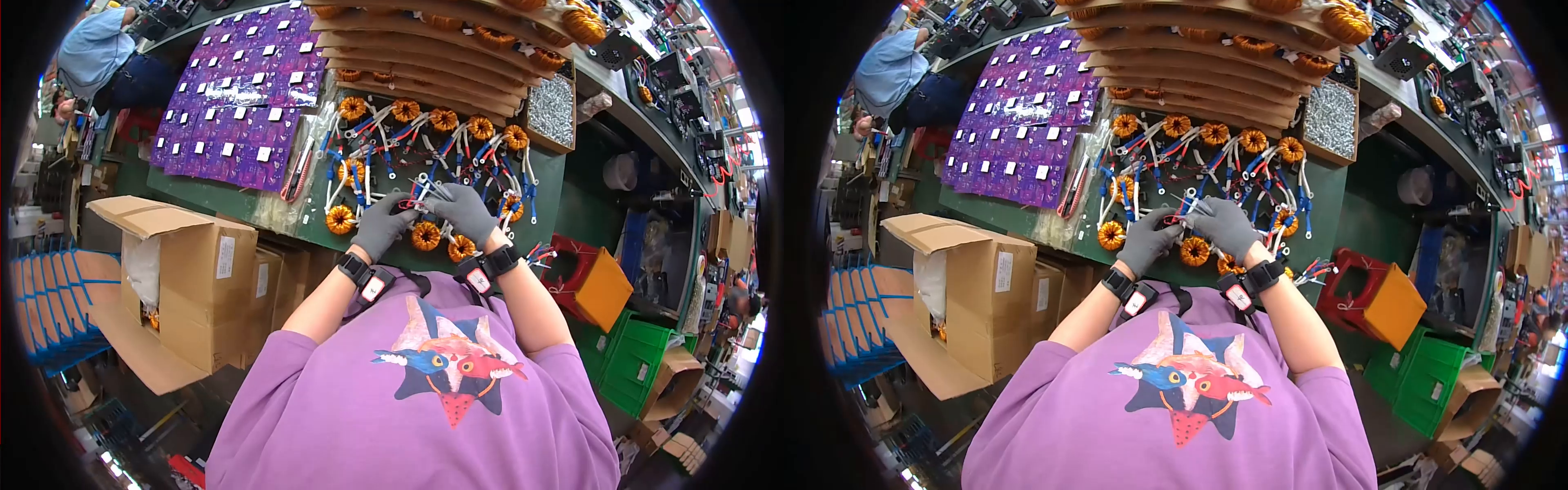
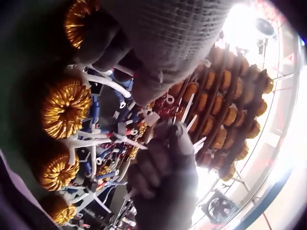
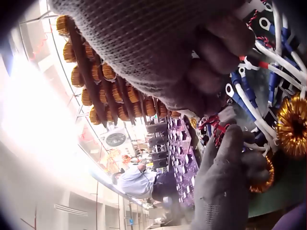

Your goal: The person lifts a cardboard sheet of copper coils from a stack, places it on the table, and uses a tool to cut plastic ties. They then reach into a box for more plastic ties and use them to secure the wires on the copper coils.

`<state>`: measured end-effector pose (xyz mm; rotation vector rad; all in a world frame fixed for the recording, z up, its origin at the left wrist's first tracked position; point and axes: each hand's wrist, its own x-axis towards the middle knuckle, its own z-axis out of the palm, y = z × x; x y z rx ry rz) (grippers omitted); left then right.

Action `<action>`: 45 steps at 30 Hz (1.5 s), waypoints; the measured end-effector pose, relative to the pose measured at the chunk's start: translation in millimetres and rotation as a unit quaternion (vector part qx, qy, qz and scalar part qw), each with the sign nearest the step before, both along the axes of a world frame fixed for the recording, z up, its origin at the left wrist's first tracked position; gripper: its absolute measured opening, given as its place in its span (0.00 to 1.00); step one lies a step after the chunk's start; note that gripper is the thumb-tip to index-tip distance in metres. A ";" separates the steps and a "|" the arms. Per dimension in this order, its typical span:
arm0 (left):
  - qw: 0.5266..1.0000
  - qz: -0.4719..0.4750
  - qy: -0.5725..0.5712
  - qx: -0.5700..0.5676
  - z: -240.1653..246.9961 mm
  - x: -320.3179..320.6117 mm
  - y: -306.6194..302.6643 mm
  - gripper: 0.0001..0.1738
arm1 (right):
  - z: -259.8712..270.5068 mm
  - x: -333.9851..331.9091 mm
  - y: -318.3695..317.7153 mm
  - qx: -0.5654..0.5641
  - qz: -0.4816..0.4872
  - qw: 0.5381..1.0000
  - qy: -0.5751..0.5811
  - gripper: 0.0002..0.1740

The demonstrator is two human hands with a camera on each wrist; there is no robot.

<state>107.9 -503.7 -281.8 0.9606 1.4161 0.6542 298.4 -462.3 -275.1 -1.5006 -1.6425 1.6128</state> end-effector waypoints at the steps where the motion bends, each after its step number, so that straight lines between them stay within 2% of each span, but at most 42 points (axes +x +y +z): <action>1: 1.000 -0.015 -0.005 -0.013 0.7 -2.4 2.5 0.21 | 4.1 -1.2 0.3 0.017 0.000 1.000 -0.014 0.15; 2: 0.999 -0.029 -0.012 -0.025 1.0 -4.4 4.4 0.21 | 22.4 -2.0 0.4 -0.004 0.003 1.000 -0.025 0.14; 5: 0.997 -0.037 -0.049 -0.040 -1.4 -8.8 10.6 0.21 | 26.3 -1.5 -1.7 0.015 -0.016 1.000 -0.016 0.14; 7: 0.996 -0.038 -0.061 -0.048 -4.3 -11.4 13.4 0.20 | 39.0 -2.3 -1.9 -0.008 0.018 0.999 -0.042 0.15; 9: 0.987 0.021 -0.148 -0.066 -7.0 -15.3 15.3 0.18 | 31.5 -5.1 -4.2 0.004 0.010 0.998 -0.058 0.14; 11: 0.980 0.038 -0.168 -0.095 -10.1 -18.2 19.6 0.18 | 26.7 -7.1 -4.1 0.018 0.003 0.997 -0.071 0.14; 14: 0.972 0.061 -0.184 -0.131 -14.9 -19.7 22.2 0.17 | 24.2 -7.7 -3.2 0.014 -0.064 0.996 -0.064 0.14; 16: 0.979 0.047 -0.152 -0.130 -13.5 -18.4 23.1 0.18 | 26.0 -9.6 -0.2 0.016 -0.051 0.995 -0.080 0.15; 18: 0.979 0.037 -0.156 -0.123 -8.1 -18.9 22.7 0.19 | 33.4 -15.7 3.6 0.015 0.009 0.993 -0.118 0.16; 20: 0.980 0.032 -0.158 -0.116 -7.3 -22.4 20.2 0.20 | 18.3 -17.8 6.6 0.030 0.012 0.992 -0.124 0.16; 23: 0.975 -0.001 -0.208 -0.071 -8.9 -25.1 14.5 0.21 | 12.4 -20.5 12.8 0.022 0.044 0.986 -0.157 0.17; 26: 0.987 -0.029 -0.157 -0.026 -3.0 -20.3 10.8 0.24 | 16.9 -24.0 15.7 -0.016 0.045 0.987 -0.156 0.17; 28: 0.999 -0.051 -0.019 0.007 2.1 -14.1 12.4 0.27 | 19.5 -24.9 16.4 -0.055 0.026 0.988 -0.140 0.17; 29: 0.999 -0.049 -0.021 0.006 -1.3 -10.2 10.7 0.27 | 19.4 -25.1 16.2 -0.056 0.027 0.988 -0.142 0.17; 31: 0.984 -0.039 0.097 0.148 -8.9 -2.2 8.0 0.27 | 18.6 -25.2 16.9 -0.041 0.028 0.988 -0.146 0.16; 35: 0.982 -0.045 0.143 0.114 -13.2 4.4 9.6 0.26 | 15.1 -29.3 19.1 -0.023 0.038 0.985 -0.169 0.17; 37: 0.976 -0.044 0.168 0.135 -14.7 5.9 9.4 0.26 | 13.7 -36.2 18.1 0.003 0.048 0.966 -0.254 0.17; 38: 0.976 -0.046 0.166 0.136 -11.1 4.5 9.9 0.26 | 13.9 -35.3 17.2 0.003 0.046 0.966 -0.255 0.17; 41: 0.997 -0.060 -0.013 0.051 -3.6 -10.8 11.2 0.26 | 16.5 -29.1 14.6 -0.025 0.037 0.980 -0.196 0.17; 42: 0.997 -0.060 -0.012 0.052 -5.5 -13.0 12.7 0.26 | 14.7 -25.5 14.5 -0.024 0.036 0.980 -0.195 0.17; 44: 0.995 -0.054 -0.084 -0.008 -12.6 -15.3 15.5 0.24 | 13.2 -23.0 12.2 -0.054 0.024 0.989 -0.139 0.15; 45: 0.997 -0.052 -0.037 0.043 -15.4 -11.9 16.5 0.23 | 14.7 -21.1 9.9 -0.047 0.012 0.991 -0.121 0.14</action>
